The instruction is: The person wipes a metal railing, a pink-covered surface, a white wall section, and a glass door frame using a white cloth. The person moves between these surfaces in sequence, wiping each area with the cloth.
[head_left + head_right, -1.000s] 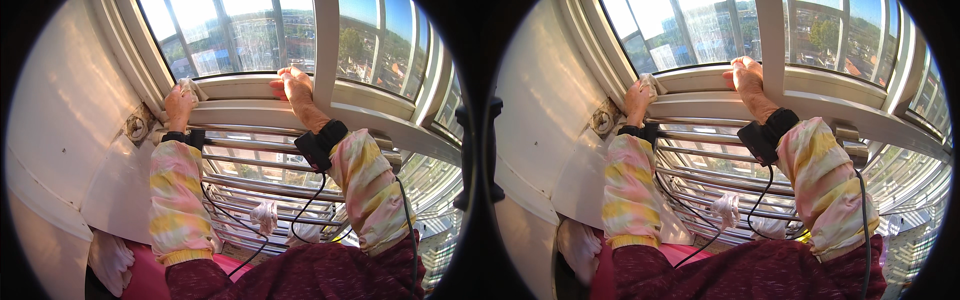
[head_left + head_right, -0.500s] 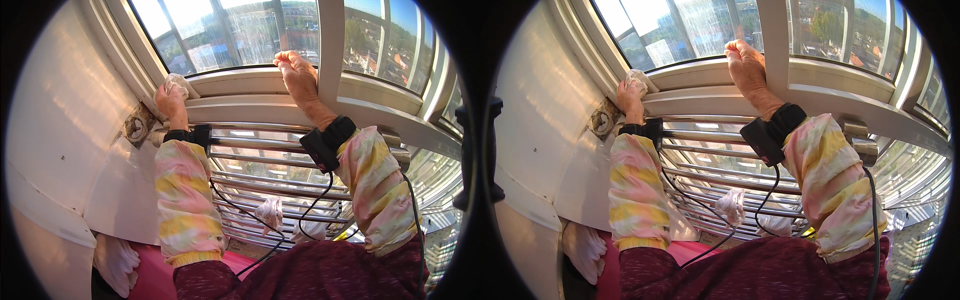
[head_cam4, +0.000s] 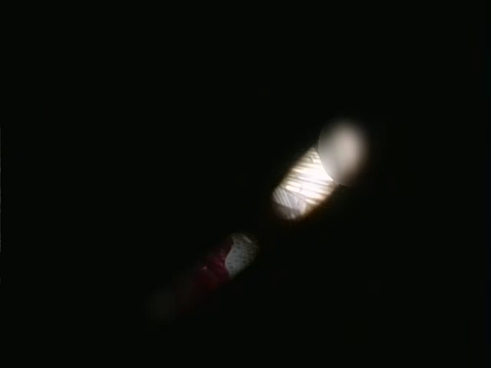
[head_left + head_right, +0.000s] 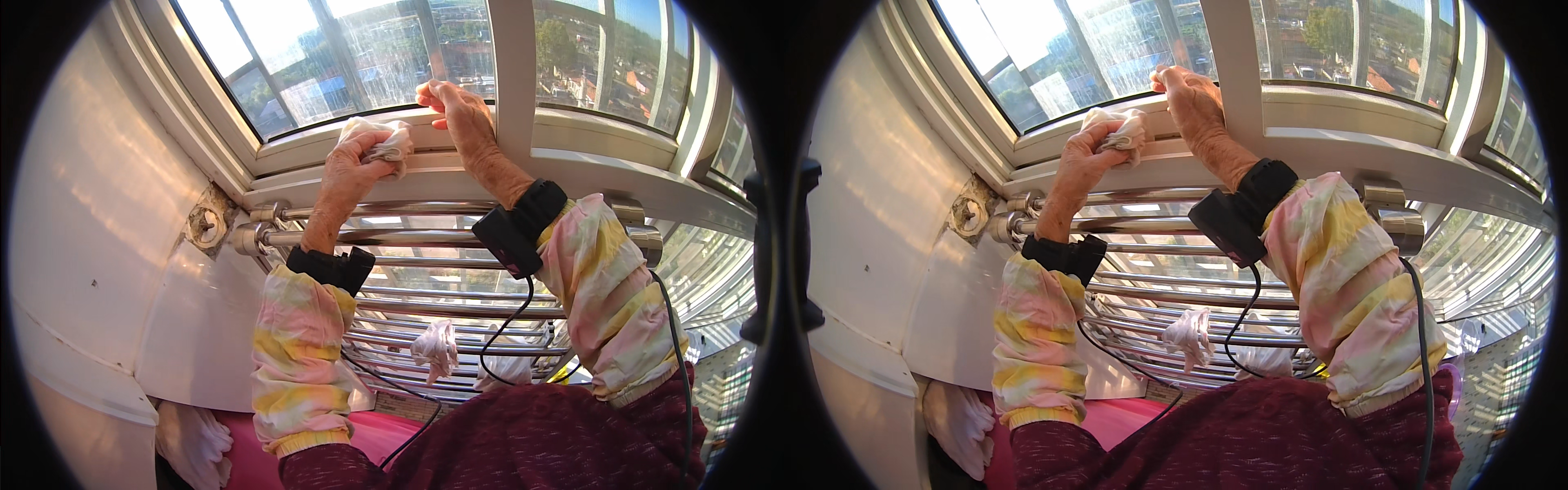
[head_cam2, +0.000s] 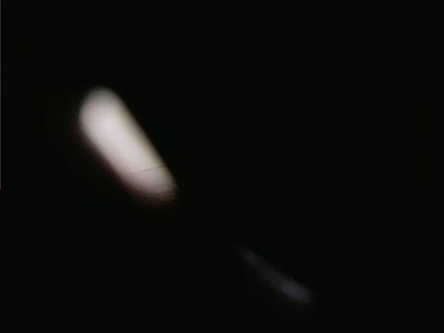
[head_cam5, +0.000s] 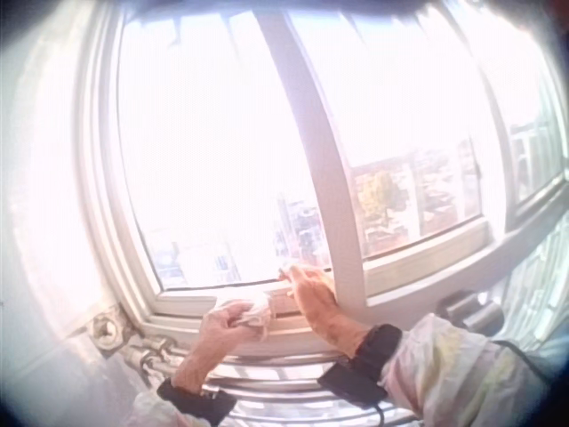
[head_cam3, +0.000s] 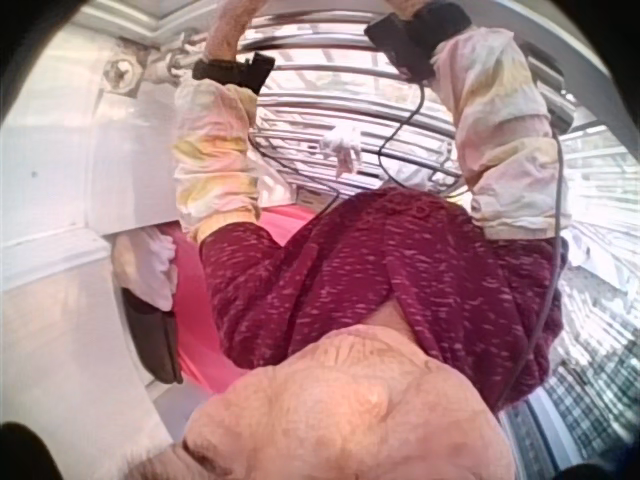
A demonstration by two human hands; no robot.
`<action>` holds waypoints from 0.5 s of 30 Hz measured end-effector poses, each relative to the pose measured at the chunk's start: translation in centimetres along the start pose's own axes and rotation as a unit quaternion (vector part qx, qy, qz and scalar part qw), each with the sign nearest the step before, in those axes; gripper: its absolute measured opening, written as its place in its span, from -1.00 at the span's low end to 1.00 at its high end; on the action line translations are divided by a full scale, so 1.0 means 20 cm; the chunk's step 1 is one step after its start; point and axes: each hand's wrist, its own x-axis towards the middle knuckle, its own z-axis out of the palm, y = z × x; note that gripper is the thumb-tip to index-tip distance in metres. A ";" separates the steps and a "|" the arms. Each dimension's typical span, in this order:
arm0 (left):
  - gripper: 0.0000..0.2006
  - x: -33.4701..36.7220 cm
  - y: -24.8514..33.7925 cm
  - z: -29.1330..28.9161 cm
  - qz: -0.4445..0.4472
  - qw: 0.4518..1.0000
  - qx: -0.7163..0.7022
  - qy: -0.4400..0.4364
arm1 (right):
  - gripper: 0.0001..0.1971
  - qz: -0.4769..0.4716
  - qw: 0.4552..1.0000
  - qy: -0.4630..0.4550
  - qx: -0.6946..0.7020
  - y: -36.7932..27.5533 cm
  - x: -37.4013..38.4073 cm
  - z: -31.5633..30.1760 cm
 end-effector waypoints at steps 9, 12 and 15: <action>-0.63 0.00 0.11 -0.08 0.021 0.955 0.287 -0.073 | -0.47 -0.022 0.999 -0.042 0.018 0.05 0.03 -0.03; -0.56 -0.08 0.05 -0.27 0.040 0.937 0.346 0.020 | -0.48 -0.044 0.998 -0.037 0.013 0.09 0.05 -0.03; -0.53 -0.11 0.00 -0.36 0.048 0.859 0.506 0.064 | -0.48 -0.070 0.996 -0.047 0.036 0.08 0.03 -0.02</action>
